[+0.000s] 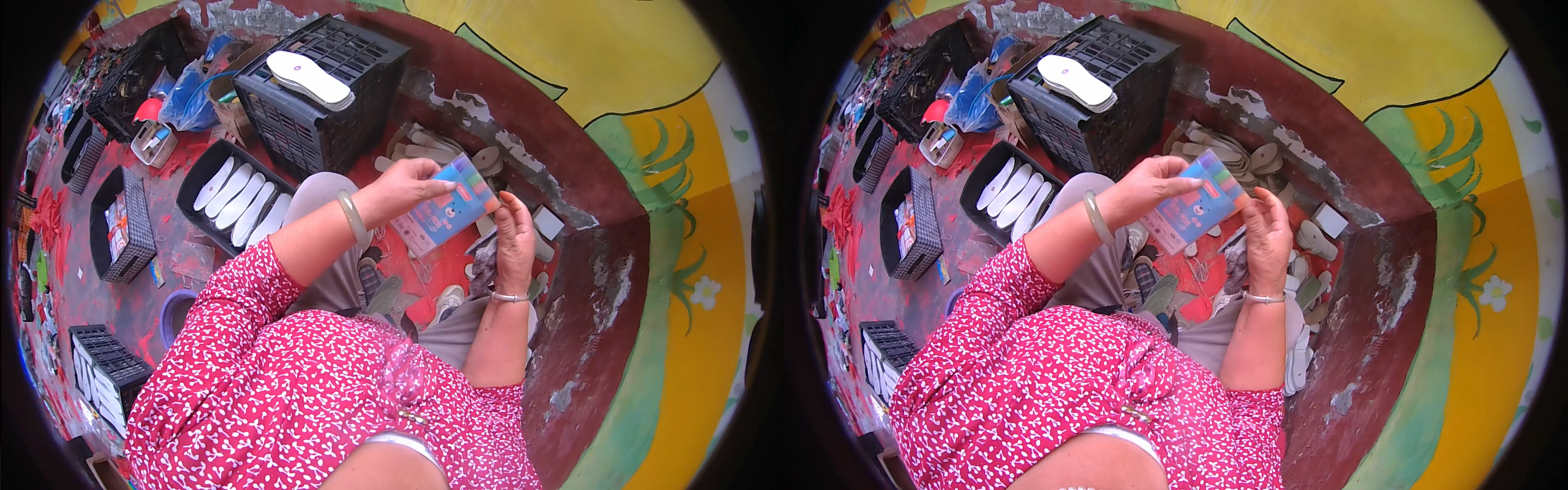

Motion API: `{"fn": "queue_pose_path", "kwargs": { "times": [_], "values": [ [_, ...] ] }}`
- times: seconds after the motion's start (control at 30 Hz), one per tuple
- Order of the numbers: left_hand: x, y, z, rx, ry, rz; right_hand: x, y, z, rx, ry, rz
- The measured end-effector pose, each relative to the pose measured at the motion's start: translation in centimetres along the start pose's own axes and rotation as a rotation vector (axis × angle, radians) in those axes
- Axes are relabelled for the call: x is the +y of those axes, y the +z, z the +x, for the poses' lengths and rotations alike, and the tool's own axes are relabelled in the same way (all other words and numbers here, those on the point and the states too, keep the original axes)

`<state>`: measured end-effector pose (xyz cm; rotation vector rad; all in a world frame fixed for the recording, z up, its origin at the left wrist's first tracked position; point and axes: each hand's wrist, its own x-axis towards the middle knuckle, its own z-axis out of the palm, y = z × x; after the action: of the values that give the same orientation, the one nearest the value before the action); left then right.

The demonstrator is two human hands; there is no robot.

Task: The person wipes a pack of markers with a cloth and then wipes several shoe insoles before placing them into a crate.

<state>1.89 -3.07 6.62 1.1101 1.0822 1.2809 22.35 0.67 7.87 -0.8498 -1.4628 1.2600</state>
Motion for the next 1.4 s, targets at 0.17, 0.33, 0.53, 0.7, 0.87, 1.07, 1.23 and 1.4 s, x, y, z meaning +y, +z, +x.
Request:
{"fn": "queue_pose_path", "kwargs": {
  "times": [0.17,0.33,0.53,0.7,0.87,1.07,1.23,1.4],
  "values": [
    [-0.6,1.0,-0.2,-0.002,-0.021,0.065,-0.6,0.9,-1.0,-0.100,0.163,0.128],
    [-0.8,1.0,-0.3,-0.015,-0.037,0.115,-0.8,0.7,-1.1,-0.125,0.200,0.046],
    [-0.5,1.2,-0.8,-0.006,-0.115,0.061,-0.4,0.9,-1.3,-0.106,0.173,-0.006],
    [-0.7,1.0,-0.7,-0.001,-0.169,0.039,-0.4,0.9,-1.4,-0.153,0.057,-0.216],
    [-1.1,1.1,-0.9,0.016,-0.135,-0.031,-2.0,2.6,-2.2,-0.092,-0.081,-0.668],
    [-1.7,1.1,-0.9,0.013,-0.087,0.012,-1.2,2.4,-2.1,-0.028,-0.332,-0.642],
    [-1.1,1.8,-1.5,-0.027,-0.036,-0.115,-0.7,2.1,-2.0,0.037,-0.583,-0.811],
    [-0.6,1.7,-1.9,-0.062,-0.158,-0.186,-1.1,2.3,-2.0,0.038,-0.715,-1.011]
  ]
}}
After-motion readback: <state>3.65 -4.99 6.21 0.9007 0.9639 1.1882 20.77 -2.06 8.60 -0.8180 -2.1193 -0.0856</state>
